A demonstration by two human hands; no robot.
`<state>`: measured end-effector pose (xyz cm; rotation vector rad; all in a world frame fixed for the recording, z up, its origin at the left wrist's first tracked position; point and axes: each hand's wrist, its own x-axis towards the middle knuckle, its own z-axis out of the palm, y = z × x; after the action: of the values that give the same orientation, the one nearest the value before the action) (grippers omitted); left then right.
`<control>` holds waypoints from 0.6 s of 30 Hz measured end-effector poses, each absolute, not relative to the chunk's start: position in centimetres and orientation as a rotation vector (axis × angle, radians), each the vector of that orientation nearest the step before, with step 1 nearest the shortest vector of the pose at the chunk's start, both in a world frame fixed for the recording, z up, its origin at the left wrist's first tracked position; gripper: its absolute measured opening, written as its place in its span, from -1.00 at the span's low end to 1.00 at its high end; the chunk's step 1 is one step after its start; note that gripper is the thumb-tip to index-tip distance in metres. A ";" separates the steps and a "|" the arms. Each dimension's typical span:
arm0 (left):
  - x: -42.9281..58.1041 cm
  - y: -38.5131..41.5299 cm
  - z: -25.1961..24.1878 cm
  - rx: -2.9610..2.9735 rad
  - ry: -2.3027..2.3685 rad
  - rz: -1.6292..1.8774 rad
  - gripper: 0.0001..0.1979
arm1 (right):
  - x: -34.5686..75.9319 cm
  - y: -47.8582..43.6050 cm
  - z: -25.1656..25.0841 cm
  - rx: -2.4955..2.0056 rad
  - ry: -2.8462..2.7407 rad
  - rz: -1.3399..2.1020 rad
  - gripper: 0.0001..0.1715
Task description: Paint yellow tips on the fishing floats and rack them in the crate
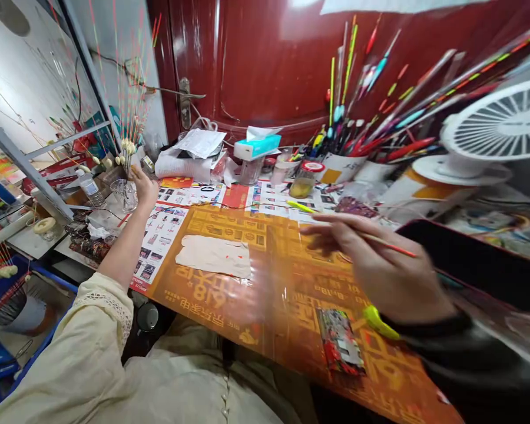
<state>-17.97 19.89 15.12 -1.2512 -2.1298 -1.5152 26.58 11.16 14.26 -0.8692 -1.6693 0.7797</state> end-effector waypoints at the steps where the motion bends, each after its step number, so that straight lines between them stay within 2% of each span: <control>1: -18.2 18.9 15.0 -1.298 -2.124 -1.510 -0.34 | 24.2 11.7 14.9 -0.836 -1.680 0.853 -0.57; 4: -20.1 15.1 15.1 -1.427 -2.113 -1.572 -0.66 | 17.5 14.5 15.8 -0.753 -1.696 1.026 -0.41; 6: -22.4 12.4 15.3 -1.371 -2.094 -1.749 -0.78 | 13.1 16.7 15.5 -0.711 -1.724 1.115 -0.34; 8: -25.6 9.8 15.5 -1.157 -2.015 -2.016 -0.82 | 8.8 18.6 14.9 -0.677 -1.709 1.202 -0.32; 12: -33.1 6.5 16.3 -0.617 -1.802 -2.489 -0.85 | 0.4 21.2 13.9 -0.667 -1.712 1.310 -0.42; 15: -37.7 6.3 17.2 -0.565 -1.795 -2.585 -0.86 | -5.3 22.2 13.7 -0.679 -1.754 1.296 -0.50; 18: -40.7 7.5 18.2 -0.796 -1.851 -2.589 -0.89 | -10.1 23.1 13.8 -0.688 -1.814 1.245 -0.52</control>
<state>-40.71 7.53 18.17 -0.7961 -1.8509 -2.5889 -10.09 23.13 13.77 -0.6882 -1.8143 1.2452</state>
